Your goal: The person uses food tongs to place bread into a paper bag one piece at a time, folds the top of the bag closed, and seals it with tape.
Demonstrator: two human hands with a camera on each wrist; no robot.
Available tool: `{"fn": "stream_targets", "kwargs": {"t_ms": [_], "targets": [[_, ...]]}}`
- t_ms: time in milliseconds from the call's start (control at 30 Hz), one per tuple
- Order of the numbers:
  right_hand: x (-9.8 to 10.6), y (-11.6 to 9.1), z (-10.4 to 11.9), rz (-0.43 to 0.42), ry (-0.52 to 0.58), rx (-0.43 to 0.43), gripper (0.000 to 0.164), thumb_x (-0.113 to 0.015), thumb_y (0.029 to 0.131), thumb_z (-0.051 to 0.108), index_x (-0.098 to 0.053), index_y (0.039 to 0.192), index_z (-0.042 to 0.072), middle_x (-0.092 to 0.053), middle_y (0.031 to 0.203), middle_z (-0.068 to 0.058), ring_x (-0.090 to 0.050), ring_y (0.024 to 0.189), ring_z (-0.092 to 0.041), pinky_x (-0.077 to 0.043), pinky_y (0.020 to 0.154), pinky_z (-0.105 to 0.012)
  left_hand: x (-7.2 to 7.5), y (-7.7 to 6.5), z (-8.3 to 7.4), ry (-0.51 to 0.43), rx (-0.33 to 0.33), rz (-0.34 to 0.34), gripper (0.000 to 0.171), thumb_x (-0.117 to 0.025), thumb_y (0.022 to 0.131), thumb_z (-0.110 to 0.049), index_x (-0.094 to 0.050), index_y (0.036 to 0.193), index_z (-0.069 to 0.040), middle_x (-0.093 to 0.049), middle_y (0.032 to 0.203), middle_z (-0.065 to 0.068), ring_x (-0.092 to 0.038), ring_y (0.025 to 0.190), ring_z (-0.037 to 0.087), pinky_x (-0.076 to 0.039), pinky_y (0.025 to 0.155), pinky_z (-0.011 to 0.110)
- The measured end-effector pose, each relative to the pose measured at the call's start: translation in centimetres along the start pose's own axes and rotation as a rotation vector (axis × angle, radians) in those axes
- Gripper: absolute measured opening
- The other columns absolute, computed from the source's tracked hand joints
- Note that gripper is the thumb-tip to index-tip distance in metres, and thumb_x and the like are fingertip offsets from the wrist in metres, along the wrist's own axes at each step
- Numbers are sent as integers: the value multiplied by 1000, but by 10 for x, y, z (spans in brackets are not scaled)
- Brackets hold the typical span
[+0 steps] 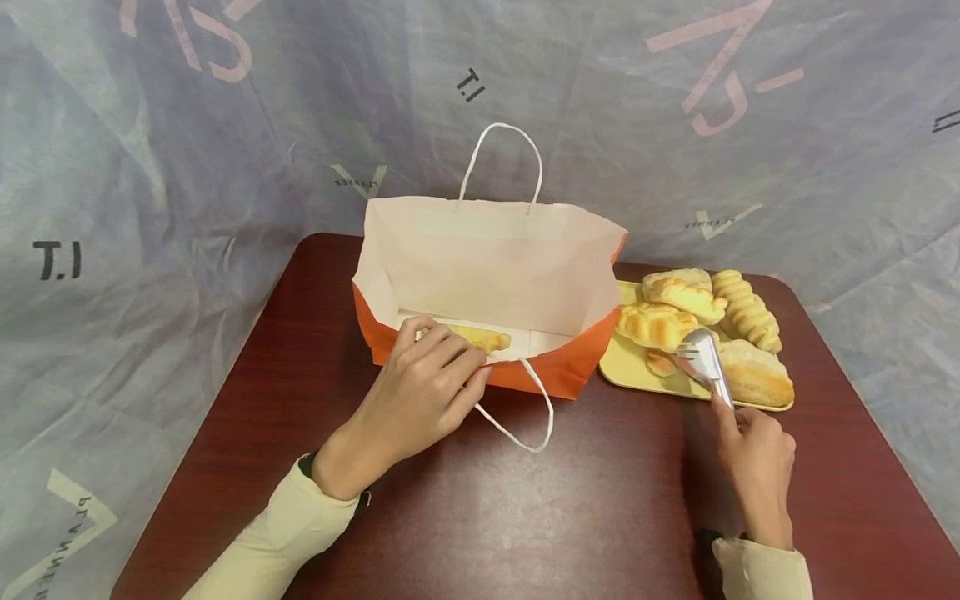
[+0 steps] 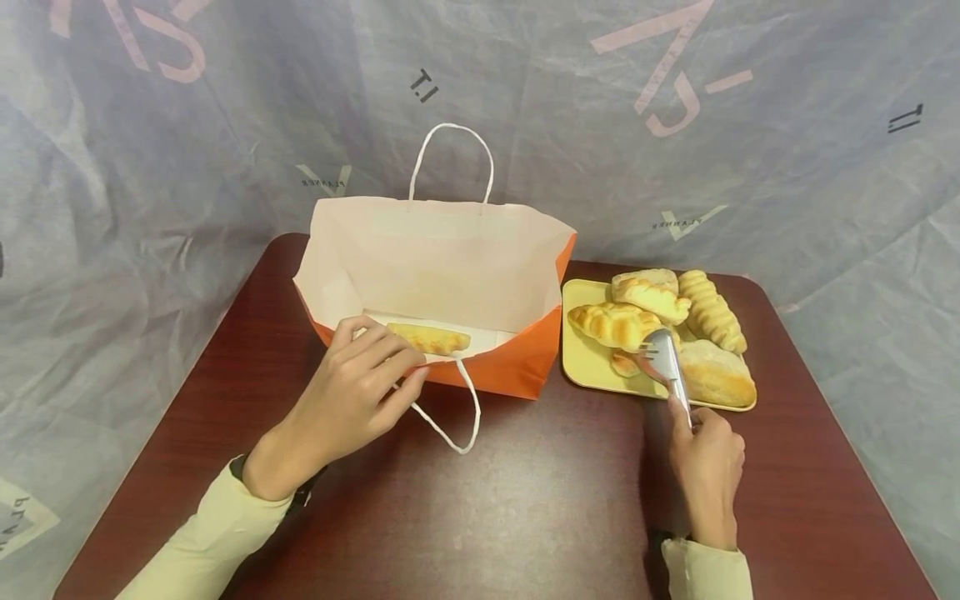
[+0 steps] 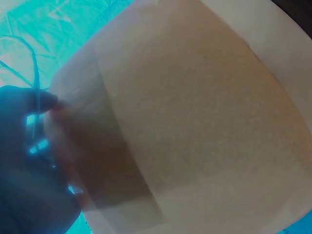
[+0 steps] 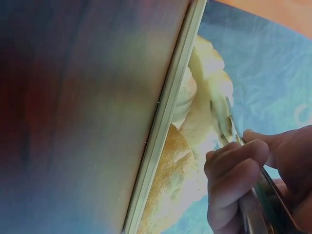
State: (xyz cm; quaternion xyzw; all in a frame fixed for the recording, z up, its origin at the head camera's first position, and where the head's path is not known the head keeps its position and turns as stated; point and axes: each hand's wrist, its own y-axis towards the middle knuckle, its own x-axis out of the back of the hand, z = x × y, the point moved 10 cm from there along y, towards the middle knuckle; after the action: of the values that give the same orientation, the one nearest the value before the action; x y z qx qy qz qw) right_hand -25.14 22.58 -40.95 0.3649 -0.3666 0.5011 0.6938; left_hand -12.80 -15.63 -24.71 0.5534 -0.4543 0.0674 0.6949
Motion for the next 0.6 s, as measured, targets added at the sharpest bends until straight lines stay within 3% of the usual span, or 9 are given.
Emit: {"fn": "stream_targets", "kwargs": {"t_ms": [233, 500, 600], "targets": [[11, -9, -3, -76, 54, -5, 50, -49, 86, 48, -66, 80, 2, -60, 58, -10, -45, 47, -20, -31, 44, -30, 0, 0, -1, -2, -5, 0, 17, -52, 84, -19, -66, 82, -11, -61, 77, 0, -55, 77, 18, -34, 85, 41], [27, -17, -3, -176, 124, 5, 47, -53, 85, 45, -68, 86, 0, -66, 72, -18, -59, 65, -35, -34, 48, -30, -1, 0, -1, 13, -1, 17, 16, -52, 85, -20, -65, 83, -11, -61, 78, -1, -54, 77, 18, -34, 85, 40], [39, -19, 2, -233, 143, 25, 45, -56, 85, 42, -68, 84, -1, -66, 73, -19, -60, 62, -32, -32, 49, -29, 0, 0, -1, 9, -3, 6, 16, -52, 85, -19, -65, 82, -11, -61, 77, -1, -54, 77, 18, -35, 84, 41]]}}
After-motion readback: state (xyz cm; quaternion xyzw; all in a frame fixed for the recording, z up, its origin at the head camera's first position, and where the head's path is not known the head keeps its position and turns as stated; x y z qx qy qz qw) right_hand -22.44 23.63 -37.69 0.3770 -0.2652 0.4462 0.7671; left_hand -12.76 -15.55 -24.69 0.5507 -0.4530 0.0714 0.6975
